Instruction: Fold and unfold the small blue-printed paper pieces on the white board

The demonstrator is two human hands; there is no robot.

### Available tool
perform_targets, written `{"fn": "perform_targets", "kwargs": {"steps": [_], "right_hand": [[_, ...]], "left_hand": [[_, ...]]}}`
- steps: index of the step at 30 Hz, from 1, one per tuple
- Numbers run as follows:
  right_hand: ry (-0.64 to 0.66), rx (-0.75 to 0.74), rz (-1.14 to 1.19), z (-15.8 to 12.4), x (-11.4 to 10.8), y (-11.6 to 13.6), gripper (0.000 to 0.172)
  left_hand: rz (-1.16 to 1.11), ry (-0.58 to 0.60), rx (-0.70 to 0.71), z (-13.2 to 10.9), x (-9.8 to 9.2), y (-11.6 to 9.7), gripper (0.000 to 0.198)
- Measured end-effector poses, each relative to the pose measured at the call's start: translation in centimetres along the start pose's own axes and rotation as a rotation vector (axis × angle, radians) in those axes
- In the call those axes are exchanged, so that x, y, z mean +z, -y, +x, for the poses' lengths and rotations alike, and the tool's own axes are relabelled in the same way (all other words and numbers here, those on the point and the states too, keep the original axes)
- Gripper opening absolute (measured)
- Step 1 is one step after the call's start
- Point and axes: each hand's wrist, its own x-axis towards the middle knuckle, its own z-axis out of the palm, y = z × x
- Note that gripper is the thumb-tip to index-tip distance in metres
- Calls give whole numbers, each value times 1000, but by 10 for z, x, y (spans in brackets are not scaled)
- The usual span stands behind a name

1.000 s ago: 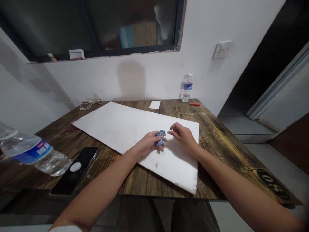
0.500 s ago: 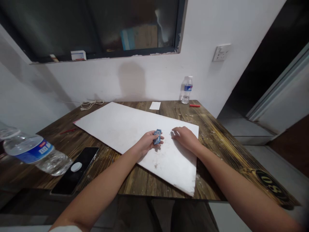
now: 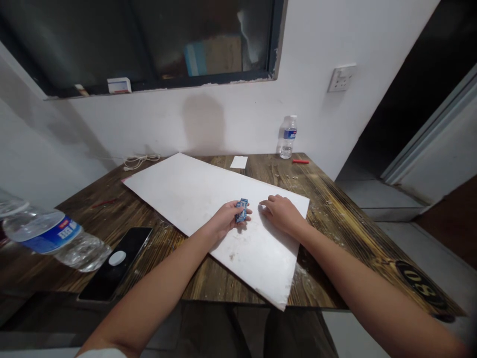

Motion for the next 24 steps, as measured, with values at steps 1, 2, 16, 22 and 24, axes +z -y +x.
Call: {"fn": "perform_targets", "kwargs": {"steps": [1,2,16,22,24], "right_hand": [[1,-6,-7,0,0,0,28],[2,-10,-13,0,1,0,28],[-14,-34,-30,2,3,1,25],[-9,-25,-44,2,0,4,22],[-11,-25,-54,1,-1,4,23]], "left_hand": [[1,3,2,1,-1,0,7],[2,5,5,1,-1,1,7],[18,2,0,-2,1,-2,8],[2,8,-4,0,0,-1,8],[5,-2,-11,0,1,-1,9]]}}
